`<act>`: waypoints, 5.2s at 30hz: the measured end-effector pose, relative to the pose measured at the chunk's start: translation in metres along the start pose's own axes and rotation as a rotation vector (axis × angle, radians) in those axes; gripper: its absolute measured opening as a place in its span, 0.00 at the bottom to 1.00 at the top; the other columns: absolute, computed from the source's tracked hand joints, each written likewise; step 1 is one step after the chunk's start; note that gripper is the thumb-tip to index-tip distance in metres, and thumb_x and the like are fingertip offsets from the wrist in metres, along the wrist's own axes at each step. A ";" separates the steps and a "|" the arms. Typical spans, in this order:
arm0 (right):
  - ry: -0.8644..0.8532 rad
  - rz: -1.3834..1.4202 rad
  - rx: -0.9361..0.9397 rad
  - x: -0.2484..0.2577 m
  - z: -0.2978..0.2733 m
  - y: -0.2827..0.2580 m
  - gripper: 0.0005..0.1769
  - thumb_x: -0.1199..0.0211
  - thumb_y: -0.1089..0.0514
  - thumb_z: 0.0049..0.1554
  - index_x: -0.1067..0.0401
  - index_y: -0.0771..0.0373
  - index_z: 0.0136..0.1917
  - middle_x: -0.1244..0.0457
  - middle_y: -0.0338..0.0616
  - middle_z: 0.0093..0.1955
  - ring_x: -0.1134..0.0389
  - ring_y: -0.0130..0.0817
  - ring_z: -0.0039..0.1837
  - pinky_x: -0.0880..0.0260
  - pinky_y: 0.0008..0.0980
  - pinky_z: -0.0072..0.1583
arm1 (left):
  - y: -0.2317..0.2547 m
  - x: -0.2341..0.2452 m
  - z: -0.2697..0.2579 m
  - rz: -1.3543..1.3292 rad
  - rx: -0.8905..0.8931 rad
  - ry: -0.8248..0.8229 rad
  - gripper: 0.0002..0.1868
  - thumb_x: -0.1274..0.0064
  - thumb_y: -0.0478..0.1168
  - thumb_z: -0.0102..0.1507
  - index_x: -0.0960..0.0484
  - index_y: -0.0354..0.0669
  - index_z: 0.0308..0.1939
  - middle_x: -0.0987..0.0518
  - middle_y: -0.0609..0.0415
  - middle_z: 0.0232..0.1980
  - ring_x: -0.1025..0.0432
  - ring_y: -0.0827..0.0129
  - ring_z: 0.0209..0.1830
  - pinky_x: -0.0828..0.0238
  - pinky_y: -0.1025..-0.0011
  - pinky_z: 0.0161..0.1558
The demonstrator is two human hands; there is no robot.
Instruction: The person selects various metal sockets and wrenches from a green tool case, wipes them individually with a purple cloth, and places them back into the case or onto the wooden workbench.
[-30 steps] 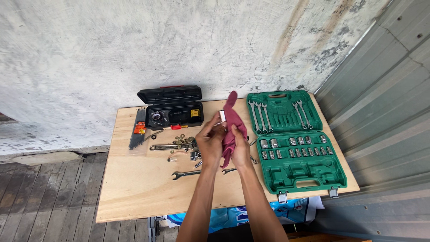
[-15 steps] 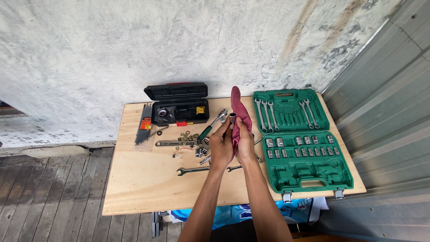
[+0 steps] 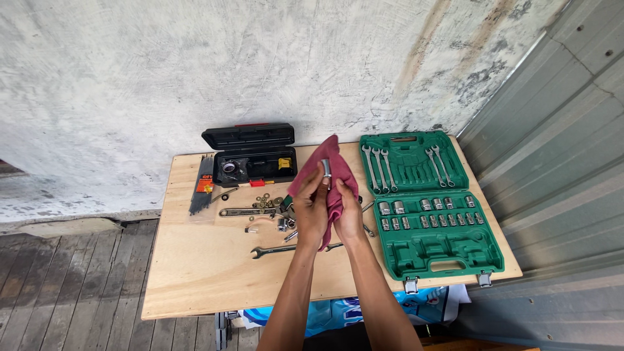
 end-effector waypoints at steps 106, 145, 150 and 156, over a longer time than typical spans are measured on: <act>-0.692 -1.219 0.173 -0.173 -0.012 0.145 0.45 0.26 0.69 0.46 0.37 0.56 0.74 0.42 0.46 0.75 0.41 0.44 0.77 0.38 0.39 0.73 | -0.048 0.264 0.012 -0.319 0.237 0.033 0.29 0.51 0.23 0.66 0.30 0.39 0.71 0.17 0.51 0.52 0.25 0.73 0.52 0.28 0.74 0.56; 0.135 -1.175 0.342 0.134 -0.026 -0.209 0.31 0.31 0.73 0.53 0.26 0.56 0.67 0.31 0.43 0.59 0.28 0.29 0.54 0.24 0.28 0.56 | -0.080 -0.207 -0.012 -0.193 0.396 -0.769 0.43 0.38 0.21 0.56 0.34 0.39 0.74 0.17 0.42 0.53 0.21 0.66 0.51 0.18 0.70 0.51; 0.172 -1.150 0.293 0.181 -0.031 -0.222 0.29 0.29 0.72 0.54 0.25 0.57 0.67 0.30 0.43 0.55 0.28 0.29 0.52 0.24 0.29 0.56 | -0.107 -0.244 -0.026 -0.145 0.324 -0.778 0.41 0.35 0.22 0.56 0.32 0.36 0.72 0.27 0.48 0.69 0.22 0.68 0.54 0.18 0.70 0.51; 0.180 -1.066 0.161 0.216 -0.030 -0.213 0.28 0.33 0.73 0.55 0.26 0.56 0.67 0.31 0.43 0.58 0.28 0.30 0.56 0.23 0.29 0.59 | -0.133 -0.257 -0.038 -0.086 0.316 -0.765 0.37 0.35 0.21 0.56 0.28 0.38 0.68 0.26 0.49 0.67 0.22 0.68 0.52 0.17 0.71 0.49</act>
Point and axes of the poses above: each hand's wrist, its own z-axis towards the middle knuckle, its own x-axis out of the back of the hand, y = z × x, the point moved 7 cm from there along z, towards the middle knuckle
